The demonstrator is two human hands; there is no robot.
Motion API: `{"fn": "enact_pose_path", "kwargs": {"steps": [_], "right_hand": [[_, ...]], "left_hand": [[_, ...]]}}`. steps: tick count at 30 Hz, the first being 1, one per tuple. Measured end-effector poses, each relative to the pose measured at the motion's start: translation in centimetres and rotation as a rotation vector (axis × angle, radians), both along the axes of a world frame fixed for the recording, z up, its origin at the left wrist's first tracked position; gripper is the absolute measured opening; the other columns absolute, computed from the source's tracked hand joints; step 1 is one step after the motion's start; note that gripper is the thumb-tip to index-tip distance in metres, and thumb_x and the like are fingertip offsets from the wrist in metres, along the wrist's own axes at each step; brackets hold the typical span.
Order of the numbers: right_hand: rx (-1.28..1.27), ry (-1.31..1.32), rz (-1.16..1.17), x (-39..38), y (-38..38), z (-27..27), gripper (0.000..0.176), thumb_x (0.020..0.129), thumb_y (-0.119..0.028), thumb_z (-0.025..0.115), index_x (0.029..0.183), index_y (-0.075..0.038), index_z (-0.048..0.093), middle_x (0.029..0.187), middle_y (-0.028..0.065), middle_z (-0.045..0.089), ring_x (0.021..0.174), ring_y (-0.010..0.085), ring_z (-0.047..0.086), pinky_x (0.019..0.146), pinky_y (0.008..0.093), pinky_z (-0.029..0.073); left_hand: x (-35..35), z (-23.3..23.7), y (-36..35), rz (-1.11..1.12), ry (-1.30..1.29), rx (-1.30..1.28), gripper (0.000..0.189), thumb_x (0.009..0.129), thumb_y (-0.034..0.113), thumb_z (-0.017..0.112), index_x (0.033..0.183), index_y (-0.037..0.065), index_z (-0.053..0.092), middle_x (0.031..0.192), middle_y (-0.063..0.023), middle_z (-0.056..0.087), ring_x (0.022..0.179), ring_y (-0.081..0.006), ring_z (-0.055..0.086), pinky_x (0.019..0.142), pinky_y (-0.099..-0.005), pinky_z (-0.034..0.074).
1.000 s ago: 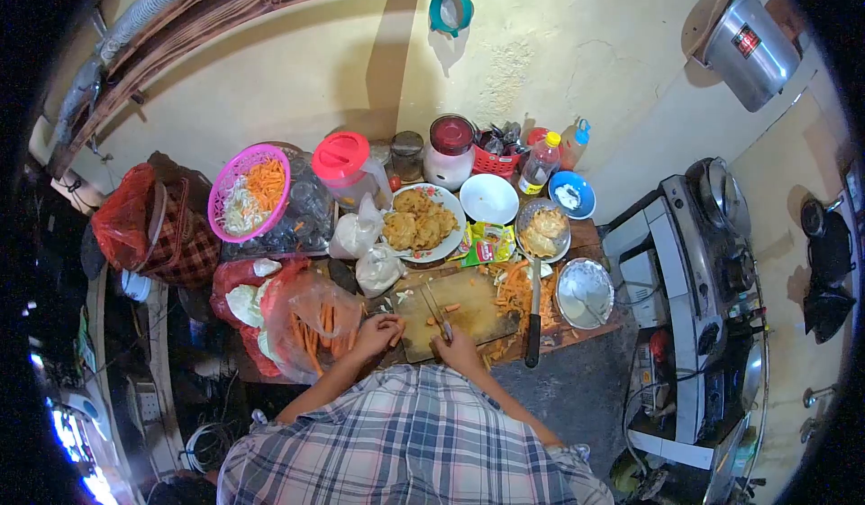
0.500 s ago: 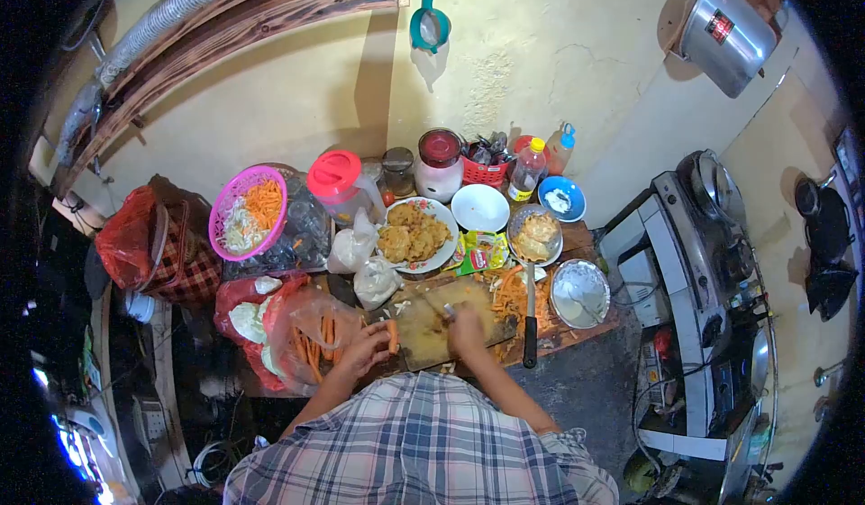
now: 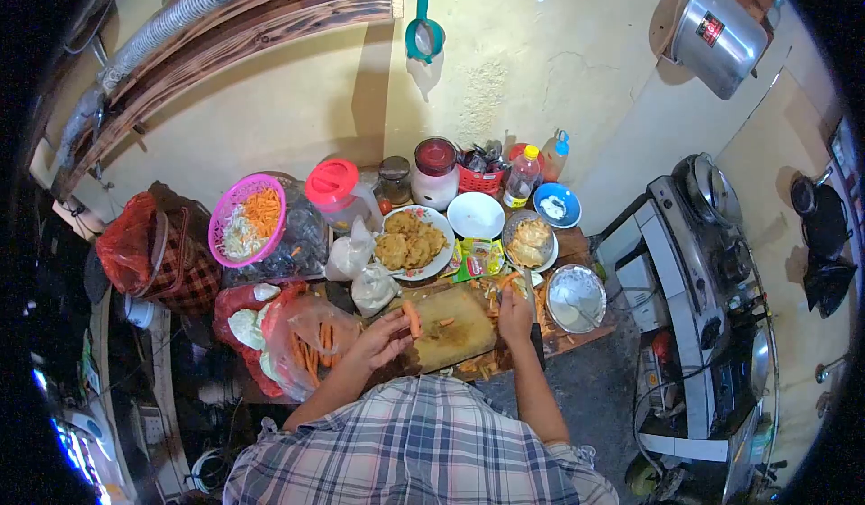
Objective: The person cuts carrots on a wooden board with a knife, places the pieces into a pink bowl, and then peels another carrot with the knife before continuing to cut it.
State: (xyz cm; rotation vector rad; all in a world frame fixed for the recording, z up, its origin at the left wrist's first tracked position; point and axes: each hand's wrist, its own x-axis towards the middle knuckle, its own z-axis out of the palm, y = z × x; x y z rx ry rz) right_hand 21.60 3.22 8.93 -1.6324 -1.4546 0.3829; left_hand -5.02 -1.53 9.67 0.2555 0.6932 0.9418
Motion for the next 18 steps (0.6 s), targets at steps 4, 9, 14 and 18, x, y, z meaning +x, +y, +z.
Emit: {"fn": "enact_pose_path", "kwargs": {"steps": [4, 9, 14, 18], "right_hand": [[-0.049, -0.016, 0.297, -1.0, -2.5, 4.6, 0.040, 0.086, -0.026, 0.053, 0.056, 0.000, 0.053, 0.052, 0.0157, 0.051, 0.051, 0.0313, 0.053, 0.050, 0.0393, 0.038], [0.166, -0.172, 0.508, -2.5, -3.5, 8.4, 0.025, 0.072, -0.018, 0.062, 0.051, -0.003, 0.056, 0.050, 0.0142, 0.051, 0.047, 0.0313, 0.052, 0.048, 0.0404, 0.039], [0.209, -0.202, 0.517, -3.1, -3.7, 9.1, 0.029, 0.072, -0.017, 0.059, 0.047, -0.004, 0.050, 0.045, 0.0140, 0.045, 0.044, 0.0317, 0.048, 0.046, 0.0416, 0.036], [0.229, -0.194, 0.503, -1.9, -3.3, 8.5, 0.030, 0.071, -0.018, 0.060, 0.047, -0.004, 0.050, 0.045, 0.0139, 0.045, 0.042, 0.0313, 0.048, 0.046, 0.0413, 0.037]], "left_hand": [[0.1, 1.1, 0.1, 0.002, -0.180, -0.018, 0.022, 0.091, 0.016, 0.057, 0.109, 0.005, 0.053, 0.096, -0.0070, 0.061, 0.080, -0.0154, 0.064, 0.065, -0.0228, 0.056], [0.4, 2.3, -0.2, -0.036, -0.302, 0.011, 0.023, 0.090, 0.012, 0.058, 0.112, 0.007, 0.052, 0.099, -0.0065, 0.062, 0.086, -0.0160, 0.064, 0.067, -0.0250, 0.057], [0.6, 6.0, -0.9, -0.117, -0.258, 0.130, 0.023, 0.089, 0.018, 0.060, 0.108, 0.006, 0.053, 0.097, -0.0071, 0.062, 0.079, -0.0128, 0.063, 0.061, -0.0217, 0.055], [1.6, 6.4, -1.0, 0.047, -0.037, 0.085, 0.026, 0.088, 0.017, 0.061, 0.111, 0.007, 0.055, 0.101, -0.0052, 0.063, 0.089, -0.0156, 0.062, 0.076, -0.0292, 0.053]]}}
